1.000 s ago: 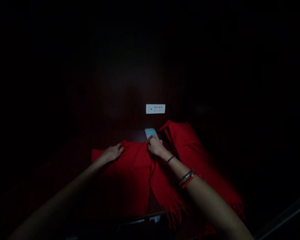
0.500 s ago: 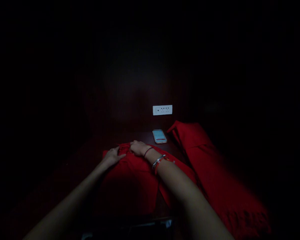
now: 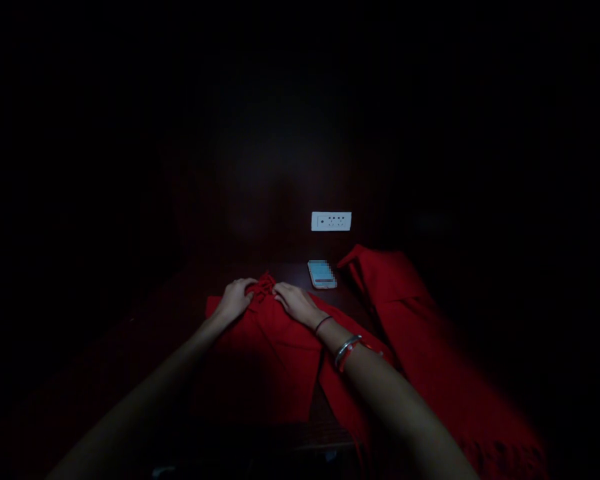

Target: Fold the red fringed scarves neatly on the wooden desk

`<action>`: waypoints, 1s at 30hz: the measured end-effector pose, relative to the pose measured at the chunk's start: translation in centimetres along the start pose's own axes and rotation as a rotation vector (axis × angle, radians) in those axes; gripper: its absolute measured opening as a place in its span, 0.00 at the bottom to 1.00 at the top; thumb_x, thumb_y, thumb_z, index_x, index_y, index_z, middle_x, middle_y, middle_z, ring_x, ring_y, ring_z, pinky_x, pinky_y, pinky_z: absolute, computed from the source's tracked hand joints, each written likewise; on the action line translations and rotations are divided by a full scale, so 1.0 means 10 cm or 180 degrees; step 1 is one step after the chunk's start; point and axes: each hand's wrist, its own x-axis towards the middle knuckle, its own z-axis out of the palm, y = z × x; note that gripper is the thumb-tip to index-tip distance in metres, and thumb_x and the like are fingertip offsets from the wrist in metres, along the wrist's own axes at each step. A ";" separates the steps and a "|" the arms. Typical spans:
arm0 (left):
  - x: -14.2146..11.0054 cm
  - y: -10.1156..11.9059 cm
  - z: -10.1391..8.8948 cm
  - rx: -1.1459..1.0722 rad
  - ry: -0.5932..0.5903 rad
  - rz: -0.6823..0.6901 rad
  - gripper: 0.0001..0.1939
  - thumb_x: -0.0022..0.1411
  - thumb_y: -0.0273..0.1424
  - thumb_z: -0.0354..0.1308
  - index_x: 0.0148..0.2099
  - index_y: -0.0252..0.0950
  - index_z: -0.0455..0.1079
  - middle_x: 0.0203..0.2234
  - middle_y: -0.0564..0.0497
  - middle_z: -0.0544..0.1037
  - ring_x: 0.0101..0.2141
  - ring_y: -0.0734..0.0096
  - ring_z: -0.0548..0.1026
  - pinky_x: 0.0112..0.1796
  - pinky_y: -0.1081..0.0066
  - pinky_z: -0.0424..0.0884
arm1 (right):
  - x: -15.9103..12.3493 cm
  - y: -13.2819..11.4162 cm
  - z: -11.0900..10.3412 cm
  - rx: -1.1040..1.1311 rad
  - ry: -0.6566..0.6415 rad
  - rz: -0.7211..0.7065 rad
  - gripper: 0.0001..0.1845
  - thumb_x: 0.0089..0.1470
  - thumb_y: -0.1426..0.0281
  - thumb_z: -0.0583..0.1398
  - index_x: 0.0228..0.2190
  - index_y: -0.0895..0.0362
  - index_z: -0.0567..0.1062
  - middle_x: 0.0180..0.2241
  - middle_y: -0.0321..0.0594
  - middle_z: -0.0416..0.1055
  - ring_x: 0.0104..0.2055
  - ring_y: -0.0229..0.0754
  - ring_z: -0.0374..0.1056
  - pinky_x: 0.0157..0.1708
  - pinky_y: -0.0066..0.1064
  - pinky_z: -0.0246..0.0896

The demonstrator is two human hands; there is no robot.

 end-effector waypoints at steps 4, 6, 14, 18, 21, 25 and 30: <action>-0.05 -0.21 0.09 0.0237 -0.0716 -0.0404 0.19 0.51 0.21 0.46 0.47 0.33 0.64 0.41 0.46 0.71 0.41 0.67 0.68 0.43 0.72 0.62 | -0.04 0.02 -0.03 -0.0157 -0.0366 -0.0105 0.06 0.51 0.73 0.51 0.32 0.57 0.67 0.31 0.39 0.64 0.36 0.38 0.59 0.37 0.29 0.53; -0.08 -0.29 0.09 0.0272 -0.0746 -0.0599 0.20 0.52 0.23 0.47 0.50 0.32 0.61 0.42 0.44 0.71 0.42 0.66 0.68 0.42 0.72 0.62 | -0.03 0.04 -0.05 -0.0209 -0.0442 -0.0275 0.10 0.49 0.76 0.51 0.36 0.56 0.67 0.34 0.40 0.64 0.38 0.38 0.59 0.39 0.29 0.52; -0.11 -0.13 -0.03 0.0057 0.0148 -0.0326 0.18 0.51 0.19 0.44 0.44 0.35 0.64 0.36 0.48 0.70 0.39 0.70 0.67 0.43 0.73 0.61 | -0.12 0.00 -0.06 -0.0318 -0.0236 -0.0357 0.11 0.46 0.80 0.50 0.32 0.57 0.67 0.34 0.40 0.60 0.35 0.36 0.57 0.37 0.27 0.54; -0.13 -0.11 0.00 -0.0066 0.0682 -0.0324 0.18 0.51 0.19 0.43 0.43 0.35 0.65 0.36 0.48 0.66 0.37 0.71 0.66 0.43 0.74 0.62 | -0.33 -0.03 -0.06 -0.0241 -0.0030 -0.0005 0.11 0.46 0.80 0.49 0.32 0.57 0.64 0.36 0.40 0.59 0.36 0.37 0.58 0.38 0.28 0.55; -0.15 -0.14 0.04 -0.0137 0.0674 -0.0335 0.17 0.51 0.20 0.45 0.43 0.34 0.66 0.37 0.47 0.65 0.38 0.70 0.66 0.43 0.73 0.62 | -0.43 -0.01 -0.05 -0.0060 0.0160 0.0058 0.10 0.46 0.79 0.48 0.32 0.56 0.63 0.37 0.41 0.59 0.38 0.38 0.58 0.39 0.30 0.55; -0.19 -0.08 0.03 -0.0302 0.0416 0.0055 0.17 0.51 0.22 0.48 0.44 0.34 0.66 0.38 0.48 0.68 0.39 0.70 0.66 0.45 0.73 0.60 | -0.44 0.00 -0.02 0.0149 0.0526 0.0052 0.09 0.47 0.78 0.48 0.31 0.57 0.62 0.39 0.44 0.59 0.42 0.40 0.57 0.43 0.33 0.54; -0.15 0.12 0.07 -0.1015 -0.0866 0.0969 0.12 0.52 0.24 0.49 0.39 0.38 0.67 0.36 0.54 0.72 0.39 0.73 0.68 0.43 0.74 0.60 | -0.28 -0.03 -0.05 0.0043 0.0636 0.0028 0.08 0.49 0.77 0.46 0.31 0.57 0.61 0.44 0.46 0.55 0.47 0.40 0.54 0.47 0.34 0.51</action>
